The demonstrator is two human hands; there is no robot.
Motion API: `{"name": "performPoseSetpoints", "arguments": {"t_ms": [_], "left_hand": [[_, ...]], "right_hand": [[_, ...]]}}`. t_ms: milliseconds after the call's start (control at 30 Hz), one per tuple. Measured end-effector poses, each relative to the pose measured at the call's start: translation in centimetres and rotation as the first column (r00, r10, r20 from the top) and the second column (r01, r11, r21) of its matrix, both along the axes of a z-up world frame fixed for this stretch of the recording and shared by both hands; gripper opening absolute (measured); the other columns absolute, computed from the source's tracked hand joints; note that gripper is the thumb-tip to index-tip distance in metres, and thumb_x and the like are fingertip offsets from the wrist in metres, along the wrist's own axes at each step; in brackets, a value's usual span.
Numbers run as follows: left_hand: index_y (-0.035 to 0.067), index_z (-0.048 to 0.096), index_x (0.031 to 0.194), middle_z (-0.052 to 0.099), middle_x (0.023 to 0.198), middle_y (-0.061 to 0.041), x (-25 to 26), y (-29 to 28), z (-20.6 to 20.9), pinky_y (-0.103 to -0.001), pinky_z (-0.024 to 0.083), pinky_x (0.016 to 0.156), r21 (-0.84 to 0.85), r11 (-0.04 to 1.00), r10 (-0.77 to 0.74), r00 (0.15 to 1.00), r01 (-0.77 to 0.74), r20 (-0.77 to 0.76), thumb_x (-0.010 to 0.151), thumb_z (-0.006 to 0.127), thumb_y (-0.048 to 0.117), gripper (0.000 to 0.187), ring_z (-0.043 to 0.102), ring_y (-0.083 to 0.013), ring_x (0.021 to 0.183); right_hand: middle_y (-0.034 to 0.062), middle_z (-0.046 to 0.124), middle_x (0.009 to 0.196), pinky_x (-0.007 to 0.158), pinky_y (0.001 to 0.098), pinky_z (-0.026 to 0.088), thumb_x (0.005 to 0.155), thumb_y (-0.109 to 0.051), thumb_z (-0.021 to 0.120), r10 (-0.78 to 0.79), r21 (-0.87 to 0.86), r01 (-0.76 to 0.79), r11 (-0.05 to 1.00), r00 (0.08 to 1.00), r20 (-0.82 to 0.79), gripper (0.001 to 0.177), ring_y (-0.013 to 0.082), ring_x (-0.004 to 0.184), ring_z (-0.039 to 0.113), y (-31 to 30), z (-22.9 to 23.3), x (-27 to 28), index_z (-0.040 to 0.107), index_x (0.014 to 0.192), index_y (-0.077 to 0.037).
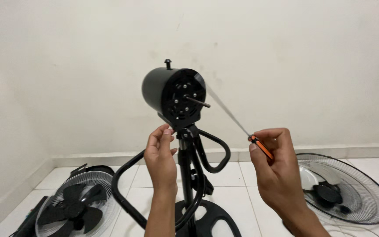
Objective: The person uses a screwdriver to remove multiple screws from the rear housing of a standing electric fan. They then detach the rear cover and the motor housing, exposing the internal motor components. The removed parts are placed on the floor.
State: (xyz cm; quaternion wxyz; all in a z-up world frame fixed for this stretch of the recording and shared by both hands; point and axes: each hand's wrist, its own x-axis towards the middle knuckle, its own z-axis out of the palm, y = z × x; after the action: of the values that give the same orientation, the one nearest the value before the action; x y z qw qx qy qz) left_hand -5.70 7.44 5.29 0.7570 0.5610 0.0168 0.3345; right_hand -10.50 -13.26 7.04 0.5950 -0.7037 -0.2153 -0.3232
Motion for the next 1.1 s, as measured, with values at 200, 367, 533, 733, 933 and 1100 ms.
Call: {"name": "performPoseSetpoints", "arguments": {"t_ms": [200,367,533,733,933,1100], "left_hand": [[0.013,0.044,0.149,0.047,0.152,-0.008,1.3,1.5,-2.6,-0.04,0.047,0.105,0.0,0.988,-0.153,0.975,0.155,-0.163,0.098,0.045,0.046,0.061,0.044,-0.0221,0.141],[0.01,0.019,0.158,0.037,0.161,-0.015,3.3,0.5,-2.6,-0.046,0.035,0.117,-0.097,0.946,-0.314,0.948,0.308,-0.057,0.096,0.044,0.05,0.078,0.035,-0.0292,0.15],[0.01,0.015,0.161,0.024,0.165,-0.016,4.3,-0.1,-0.7,-0.053,0.019,0.12,0.008,0.992,-0.123,0.97,0.128,-0.208,0.094,0.037,0.062,0.087,0.016,-0.0319,0.155],[0.019,0.006,0.162,0.033,0.162,-0.012,5.8,1.0,0.6,-0.049,0.022,0.12,0.204,0.965,-0.141,0.982,0.164,-0.125,0.09,0.035,0.066,0.091,0.025,-0.0312,0.151],[0.01,0.053,0.151,0.066,0.145,-0.016,7.8,1.0,-1.5,-0.044,0.036,0.12,0.229,0.964,-0.13,0.991,0.136,-0.043,0.101,0.023,0.068,0.082,0.054,-0.0305,0.144],[0.02,0.031,0.159,0.048,0.154,-0.01,7.9,1.5,-2.4,-0.049,0.03,0.119,0.199,0.956,-0.204,0.976,0.214,-0.073,0.091,0.024,0.075,0.088,0.039,-0.0288,0.147]], "right_hand": [[0.0081,0.075,0.087,0.062,0.0214,0.055,0.099,-0.015,0.061,-0.078,-0.073,0.081,0.994,0.996,0.048,0.019,0.0065,0.077,0.071,1.7,-1.3,0.9,0.065,0.11,-0.001],[0.0048,0.076,0.078,0.049,0.0218,0.046,0.1,-0.02,0.061,-0.152,-0.087,0.151,0.985,0.988,-0.009,0.021,0.0069,0.061,0.065,1.9,-1.1,1.7,0.069,0.109,-0.003],[0.0077,0.078,0.078,0.047,0.0258,0.039,0.104,-0.022,0.062,-0.133,-0.052,0.128,0.99,0.986,-0.102,0.023,0.013,0.057,0.056,2.2,-0.8,1.6,0.072,0.111,-0.003],[0.0065,0.075,0.079,0.068,0.024,0.056,0.101,-0.021,0.059,-0.116,0.055,0.118,0.992,0.993,-0.037,0.022,0.0121,0.076,0.073,2.5,0.0,1.9,0.069,0.104,-0.002],[0.007,0.075,0.081,0.066,0.0241,0.055,0.102,-0.019,0.059,-0.135,0.059,0.135,0.989,0.991,0.005,0.021,0.0121,0.078,0.072,1.9,0.3,1.8,0.069,0.105,-0.001],[0.0089,0.074,0.079,0.047,0.0222,0.039,0.103,-0.014,0.06,-0.158,0.065,0.161,0.985,0.986,-0.044,0.018,0.007,0.057,0.053,0.9,1.2,2.0,0.07,0.107,0.0]]}}
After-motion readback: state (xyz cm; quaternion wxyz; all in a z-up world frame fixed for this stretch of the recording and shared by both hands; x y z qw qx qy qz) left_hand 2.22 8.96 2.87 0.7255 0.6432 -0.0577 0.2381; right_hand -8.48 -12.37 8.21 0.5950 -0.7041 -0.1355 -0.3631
